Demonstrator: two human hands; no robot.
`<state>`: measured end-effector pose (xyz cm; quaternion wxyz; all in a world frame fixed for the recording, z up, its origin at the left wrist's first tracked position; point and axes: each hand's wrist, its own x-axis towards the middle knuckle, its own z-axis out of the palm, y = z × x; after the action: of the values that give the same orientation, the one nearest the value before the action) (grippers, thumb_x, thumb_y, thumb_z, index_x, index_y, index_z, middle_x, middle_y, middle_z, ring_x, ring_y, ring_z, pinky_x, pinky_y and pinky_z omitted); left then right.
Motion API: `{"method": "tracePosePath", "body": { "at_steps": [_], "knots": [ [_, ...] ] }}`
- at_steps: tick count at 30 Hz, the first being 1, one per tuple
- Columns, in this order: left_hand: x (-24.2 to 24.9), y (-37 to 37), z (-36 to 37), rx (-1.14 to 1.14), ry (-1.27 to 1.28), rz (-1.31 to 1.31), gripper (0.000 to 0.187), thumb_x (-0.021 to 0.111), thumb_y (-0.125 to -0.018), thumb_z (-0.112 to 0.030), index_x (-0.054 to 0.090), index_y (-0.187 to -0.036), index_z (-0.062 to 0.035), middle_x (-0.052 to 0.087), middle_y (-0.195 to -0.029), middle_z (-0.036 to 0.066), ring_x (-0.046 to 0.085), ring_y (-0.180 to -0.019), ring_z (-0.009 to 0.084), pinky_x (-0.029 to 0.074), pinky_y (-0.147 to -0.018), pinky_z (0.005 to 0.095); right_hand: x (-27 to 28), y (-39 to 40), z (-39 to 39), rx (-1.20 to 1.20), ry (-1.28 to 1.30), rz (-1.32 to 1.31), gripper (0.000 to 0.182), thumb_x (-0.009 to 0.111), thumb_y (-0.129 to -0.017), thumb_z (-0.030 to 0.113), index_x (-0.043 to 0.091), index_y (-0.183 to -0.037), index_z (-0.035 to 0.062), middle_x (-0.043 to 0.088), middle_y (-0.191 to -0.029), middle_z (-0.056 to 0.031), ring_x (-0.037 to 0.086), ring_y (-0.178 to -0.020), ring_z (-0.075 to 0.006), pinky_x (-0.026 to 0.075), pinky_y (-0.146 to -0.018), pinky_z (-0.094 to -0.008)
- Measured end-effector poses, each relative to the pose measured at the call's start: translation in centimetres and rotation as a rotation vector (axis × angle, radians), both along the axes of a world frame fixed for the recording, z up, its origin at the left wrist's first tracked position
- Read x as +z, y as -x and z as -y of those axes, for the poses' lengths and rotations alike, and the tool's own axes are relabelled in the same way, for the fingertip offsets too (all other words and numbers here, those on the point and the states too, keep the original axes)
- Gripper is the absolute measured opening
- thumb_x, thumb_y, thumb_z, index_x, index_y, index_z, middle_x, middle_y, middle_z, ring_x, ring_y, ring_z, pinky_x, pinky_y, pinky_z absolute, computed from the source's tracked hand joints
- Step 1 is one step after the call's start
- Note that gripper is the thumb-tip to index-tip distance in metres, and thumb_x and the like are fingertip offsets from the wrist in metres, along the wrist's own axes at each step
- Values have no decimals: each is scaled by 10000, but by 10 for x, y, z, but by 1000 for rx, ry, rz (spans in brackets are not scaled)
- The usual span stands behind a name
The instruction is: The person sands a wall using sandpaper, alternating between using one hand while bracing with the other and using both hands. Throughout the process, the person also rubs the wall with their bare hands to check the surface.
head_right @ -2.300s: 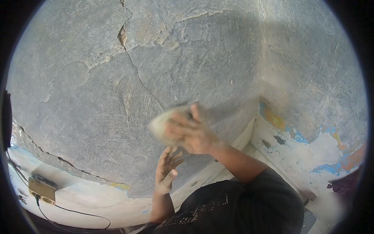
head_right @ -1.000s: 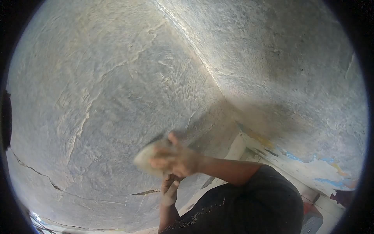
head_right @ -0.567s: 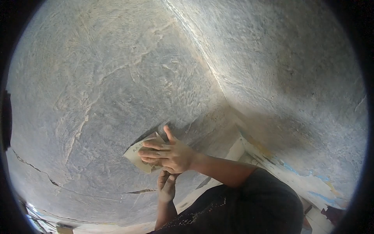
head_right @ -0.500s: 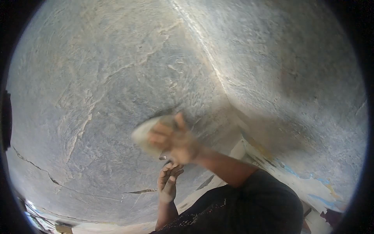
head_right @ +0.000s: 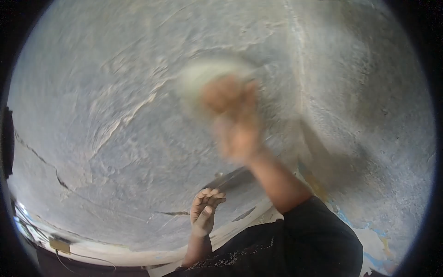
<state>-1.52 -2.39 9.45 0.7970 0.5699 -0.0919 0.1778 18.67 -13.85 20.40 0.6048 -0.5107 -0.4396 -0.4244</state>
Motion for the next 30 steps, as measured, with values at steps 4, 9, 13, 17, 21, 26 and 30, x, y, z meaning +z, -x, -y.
{"method": "tracePosePath", "body": {
  "at_steps": [4, 9, 13, 17, 21, 26, 30],
  "knots": [
    [-2, 28, -27, 14, -32, -24, 508, 595, -915, -159, 409, -1363, -10, 538, -1328, 160, 535, -1207, 316, 412, -1007, 463, 16, -32, 24, -124, -242, -540, 390, 437, -999, 204, 496, -1333, 10, 514, -1356, -162, 438, -1304, -300, 251, -1134, -434],
    [8, 58, -57, -14, -63, 39, 524, 603, -910, -168, 404, -1370, -15, 539, -1324, 157, 532, -1209, 313, 407, -1005, 472, 43, 83, -52, -69, 313, 254, 375, 461, -951, 194, 553, -1314, 182, 475, -1436, -67, 312, -1411, -287, 12, -1157, -546],
    [20, 102, -81, 15, -79, 65, 569, 622, -898, -202, 391, -1386, -23, 525, -1336, 159, 529, -1207, 317, 406, -999, 470, 46, 117, -89, -13, 430, 526, 358, 466, -955, 203, 568, -1298, 199, 496, -1418, -37, 337, -1399, -232, 38, -1164, -530],
    [19, 147, -119, 69, -64, 158, 616, 627, -894, -225, 359, -1411, -25, 505, -1354, 163, 527, -1207, 319, 409, -997, 459, 70, 95, -76, -122, -79, -172, 370, 435, -996, 248, 554, -1288, 56, 572, -1325, -95, 447, -1321, -266, 173, -1164, -463],
    [23, 178, -145, 77, -64, 179, 664, 638, -883, -238, 328, -1432, -31, 492, -1363, 163, 524, -1211, 314, 416, -992, 442, 67, 127, -120, -288, -144, 112, 384, 436, -993, 258, 537, -1317, 79, 578, -1316, -88, 429, -1335, -269, 189, -1160, -478],
    [22, 206, -165, 12, -30, 222, 671, 646, -882, -205, 315, -1436, -20, 488, -1360, 173, 518, -1215, 308, 411, -995, 438, 22, 209, -166, -36, 582, 708, 430, 444, -982, 255, 442, -1411, 238, 433, -1469, 7, 304, -1411, -201, 83, -1171, -554],
    [14, 227, -180, -34, -12, 209, 667, 647, -888, -168, 305, -1437, -7, 482, -1361, 179, 510, -1220, 300, 403, -999, 434, 59, 171, -136, -387, 331, 547, 435, 387, -1008, 303, 433, -1413, 150, 441, -1454, -46, 355, -1381, -215, 119, -1179, -462]
  ]
}}
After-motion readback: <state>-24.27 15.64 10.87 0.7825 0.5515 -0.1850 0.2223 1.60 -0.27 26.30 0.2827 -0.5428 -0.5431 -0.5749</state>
